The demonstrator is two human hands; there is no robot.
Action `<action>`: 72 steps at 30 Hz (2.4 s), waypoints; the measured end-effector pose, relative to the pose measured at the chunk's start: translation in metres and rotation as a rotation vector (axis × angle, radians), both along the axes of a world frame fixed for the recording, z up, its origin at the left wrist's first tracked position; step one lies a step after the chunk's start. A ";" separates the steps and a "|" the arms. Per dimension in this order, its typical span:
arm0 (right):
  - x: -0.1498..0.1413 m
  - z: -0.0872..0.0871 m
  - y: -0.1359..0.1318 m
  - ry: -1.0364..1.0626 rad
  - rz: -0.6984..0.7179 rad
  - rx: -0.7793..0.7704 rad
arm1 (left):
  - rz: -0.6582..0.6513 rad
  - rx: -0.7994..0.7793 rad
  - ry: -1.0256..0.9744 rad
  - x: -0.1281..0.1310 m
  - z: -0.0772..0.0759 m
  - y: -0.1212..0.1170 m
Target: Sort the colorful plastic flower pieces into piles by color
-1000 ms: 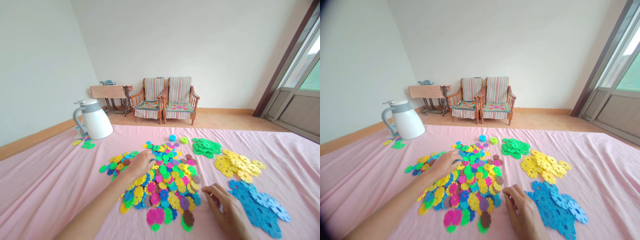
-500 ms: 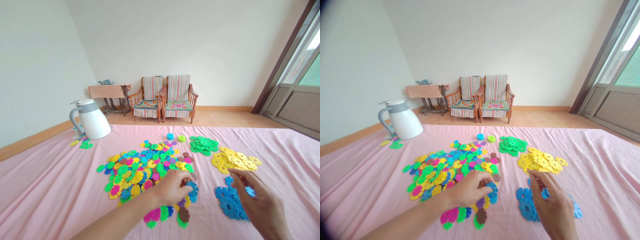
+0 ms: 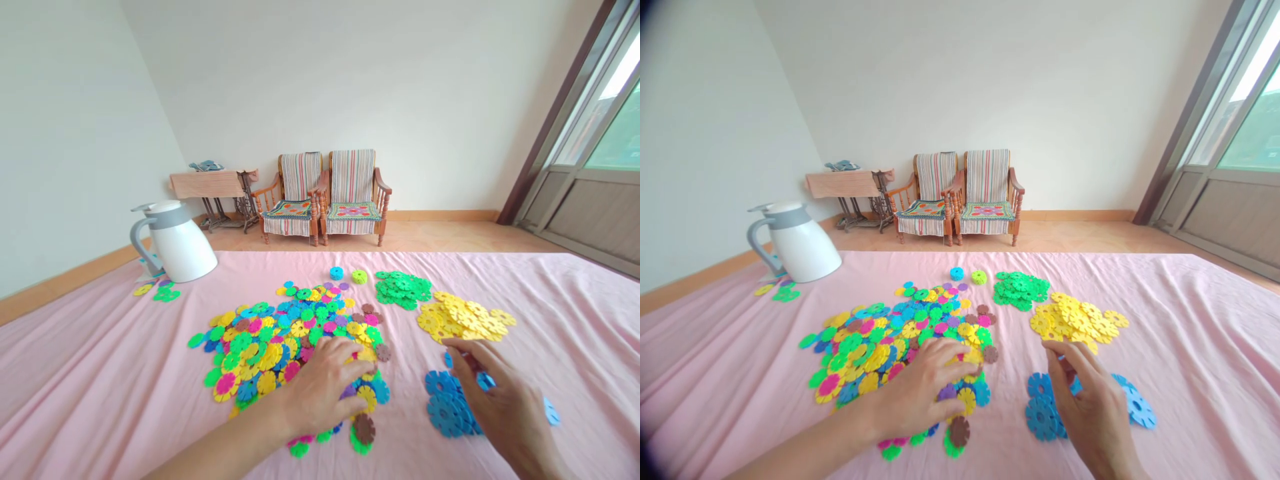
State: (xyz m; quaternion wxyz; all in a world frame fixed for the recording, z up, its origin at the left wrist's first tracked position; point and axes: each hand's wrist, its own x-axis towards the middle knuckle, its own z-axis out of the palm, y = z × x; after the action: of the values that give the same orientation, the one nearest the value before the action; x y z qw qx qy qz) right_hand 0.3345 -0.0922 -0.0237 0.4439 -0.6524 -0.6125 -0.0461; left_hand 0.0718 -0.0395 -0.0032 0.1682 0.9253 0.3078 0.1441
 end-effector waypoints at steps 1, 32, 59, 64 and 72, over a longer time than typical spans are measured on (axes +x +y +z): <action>0.000 -0.001 0.000 -0.004 0.008 -0.005 | 0.038 -0.008 0.003 -0.009 0.001 -0.002; -0.082 0.012 0.040 -0.232 0.541 -0.430 | 0.069 0.175 0.008 -0.071 -0.013 0.001; 0.051 -0.004 0.103 -0.096 -0.206 -0.335 | 0.141 0.345 -0.136 -0.074 -0.021 0.004; 0.062 -0.006 0.102 -0.204 -0.317 -0.193 | 0.140 0.301 -0.150 -0.073 -0.022 0.005; -0.049 -0.001 0.081 -0.221 0.417 -0.313 | 0.154 0.295 -0.136 -0.075 -0.022 0.005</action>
State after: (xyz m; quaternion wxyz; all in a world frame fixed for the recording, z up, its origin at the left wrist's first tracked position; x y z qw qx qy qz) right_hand 0.2854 -0.0113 -0.0242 0.2682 -0.5641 -0.7777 0.0706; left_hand -0.0028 -0.0346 -0.0253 0.0395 0.9017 0.3413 0.2626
